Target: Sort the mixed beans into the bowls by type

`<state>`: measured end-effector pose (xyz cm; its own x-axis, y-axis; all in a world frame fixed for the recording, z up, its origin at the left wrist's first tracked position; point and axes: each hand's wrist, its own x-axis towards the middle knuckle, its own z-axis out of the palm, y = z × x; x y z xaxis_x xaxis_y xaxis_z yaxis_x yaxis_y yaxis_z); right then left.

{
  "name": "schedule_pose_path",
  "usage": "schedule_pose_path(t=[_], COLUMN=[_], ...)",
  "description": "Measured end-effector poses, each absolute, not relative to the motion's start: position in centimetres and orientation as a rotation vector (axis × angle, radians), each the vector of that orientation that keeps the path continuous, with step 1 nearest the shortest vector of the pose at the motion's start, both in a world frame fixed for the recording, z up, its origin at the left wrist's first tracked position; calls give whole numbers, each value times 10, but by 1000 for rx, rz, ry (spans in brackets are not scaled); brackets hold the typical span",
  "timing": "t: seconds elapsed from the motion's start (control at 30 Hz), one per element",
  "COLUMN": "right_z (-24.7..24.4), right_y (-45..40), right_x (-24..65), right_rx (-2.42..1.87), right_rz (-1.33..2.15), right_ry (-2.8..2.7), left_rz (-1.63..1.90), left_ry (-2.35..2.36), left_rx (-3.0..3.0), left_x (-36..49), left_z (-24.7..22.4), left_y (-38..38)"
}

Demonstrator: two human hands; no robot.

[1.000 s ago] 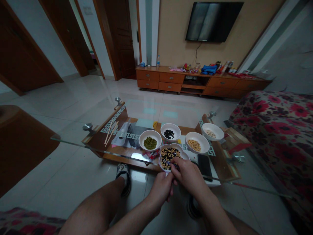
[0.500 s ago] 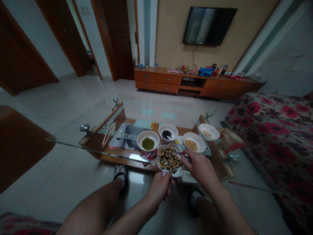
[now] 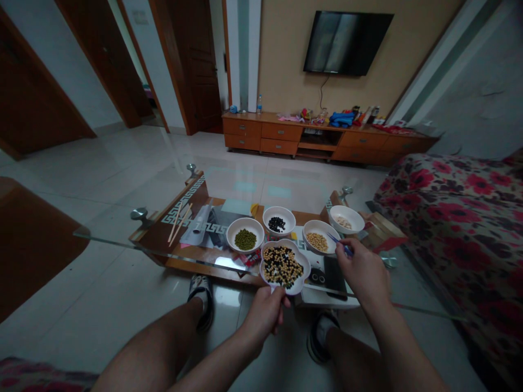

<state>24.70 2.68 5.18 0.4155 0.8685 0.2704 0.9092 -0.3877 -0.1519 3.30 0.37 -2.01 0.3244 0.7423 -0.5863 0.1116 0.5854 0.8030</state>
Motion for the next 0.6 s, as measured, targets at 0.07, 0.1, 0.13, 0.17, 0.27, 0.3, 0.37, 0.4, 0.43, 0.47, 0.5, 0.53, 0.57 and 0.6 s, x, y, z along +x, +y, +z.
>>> schedule_pose_path(t=[0.07,0.1,0.13,0.17,0.27,0.3,0.37,0.4,0.43,0.47,0.5,0.53,0.57,0.6], right_z=[52,52,51,49,45,44,42,42,42,42,42,42,42,43], right_y=[27,27,27,28,30,30,30,30,29,29,28,28,27,27], right_x=[246,245,244,243,241,239,236,233,231,228,225,222,220,217], right_rx=[-2397,-2390,-2373,-2345,-2229,-2191,-2119,-2082,-2045,-2013,-1988,-1967,-1946,-1924], right_rz=[-199,-182,-157,-126,-1,54,174,226,269,304,332,359,387,410], right_ry=[-1531,-1533,-1543,-1561,-1662,-1722,-1861,-1924,-1972,-2001,-2015,-2022,-2029,-2041], left_rz=[486,484,484,484,487,487,487,488,487,489,492,494,496,495], left_ry=[1205,1208,1208,1208,1204,1204,1204,1203,1202,1199,1194,1190,1183,1178], left_rx=[875,873,872,872,874,874,881,887,892,895,889,874,853,822], left_x=[33,33,33,33,33,33,33,33,33,32,32,33,33,33], left_z=[-20,-20,-20,-20,-20,-20,-20,-20,-21,-22,-24,-26,-28,-31], left_y=[4,4,5,5,4,4,4,4,4,5,5,5,6,6])
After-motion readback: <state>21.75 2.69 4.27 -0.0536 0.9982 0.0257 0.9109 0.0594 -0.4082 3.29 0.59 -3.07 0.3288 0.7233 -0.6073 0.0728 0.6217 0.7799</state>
